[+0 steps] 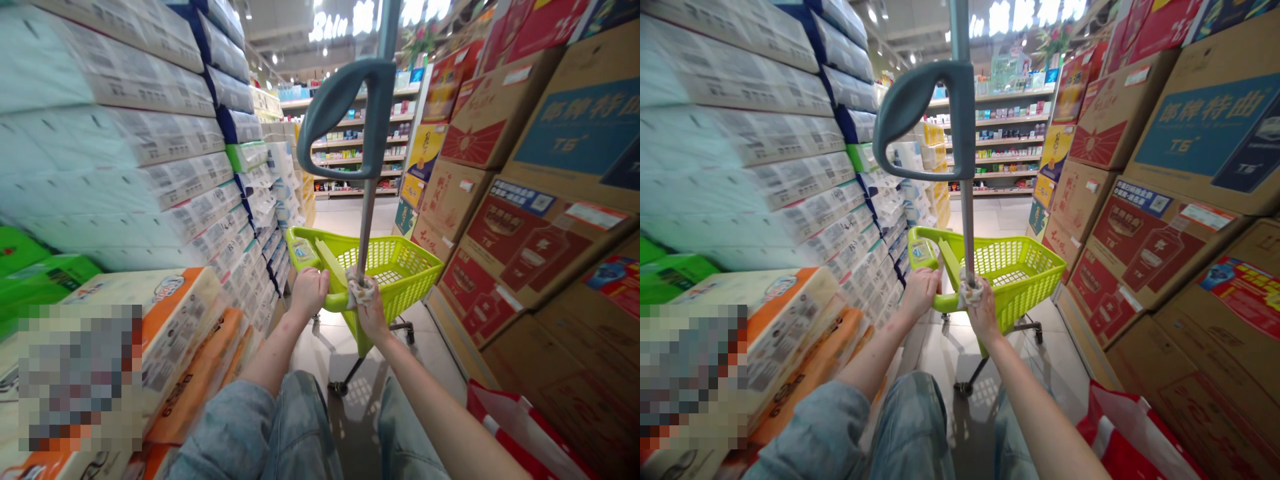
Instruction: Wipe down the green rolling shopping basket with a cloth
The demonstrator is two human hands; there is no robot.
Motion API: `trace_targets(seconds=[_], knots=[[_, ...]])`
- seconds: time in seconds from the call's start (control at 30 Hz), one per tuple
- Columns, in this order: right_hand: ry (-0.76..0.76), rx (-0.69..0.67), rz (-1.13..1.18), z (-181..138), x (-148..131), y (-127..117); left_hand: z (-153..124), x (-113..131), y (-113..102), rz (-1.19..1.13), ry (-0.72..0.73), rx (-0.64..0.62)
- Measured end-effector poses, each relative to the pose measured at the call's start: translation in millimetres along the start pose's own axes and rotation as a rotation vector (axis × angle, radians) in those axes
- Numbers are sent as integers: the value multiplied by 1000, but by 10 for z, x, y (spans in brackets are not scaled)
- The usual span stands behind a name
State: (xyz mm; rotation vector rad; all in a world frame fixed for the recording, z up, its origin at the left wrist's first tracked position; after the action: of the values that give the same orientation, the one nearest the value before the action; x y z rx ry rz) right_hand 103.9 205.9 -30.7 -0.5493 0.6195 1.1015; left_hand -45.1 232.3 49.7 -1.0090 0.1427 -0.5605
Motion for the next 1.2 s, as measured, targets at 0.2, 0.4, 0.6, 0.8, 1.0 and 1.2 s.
trace_targets(seconds=[0.2, 0.4, 0.6, 0.8, 1.0, 1.2], knots=[[-133, 8, -139, -196, -105, 21, -32, 35, -4, 6, -34, 46], [-95, 273, -220, -530, -354, 243, -43, 122, 13, 59, -41, 90], [-67, 361, -100, -580, -632, 310, -55, 190, 20, 81, -52, 112], [252, 580, -7, -478, -152, 43, -68, 352, 33, 151, -7, 128], [514, 619, 119, -503, 56, -17, -40, 514, 40, 222, -30, 146], [434, 560, 152, -611, -141, 177, -14, 592, 47, 260, -29, 136]])
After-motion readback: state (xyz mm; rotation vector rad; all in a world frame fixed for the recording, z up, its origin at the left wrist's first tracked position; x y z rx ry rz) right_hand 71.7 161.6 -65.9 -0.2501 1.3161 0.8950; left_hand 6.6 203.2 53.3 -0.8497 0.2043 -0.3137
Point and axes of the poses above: each hand's wrist, its own z-axis towards the middle knuckle, its own y-axis out of the palm, x = y × z, the point moved 8 cm from there along z, towards the middle knuckle, and after that the axes turned 10 degrees about z, right-handed, at the moved point
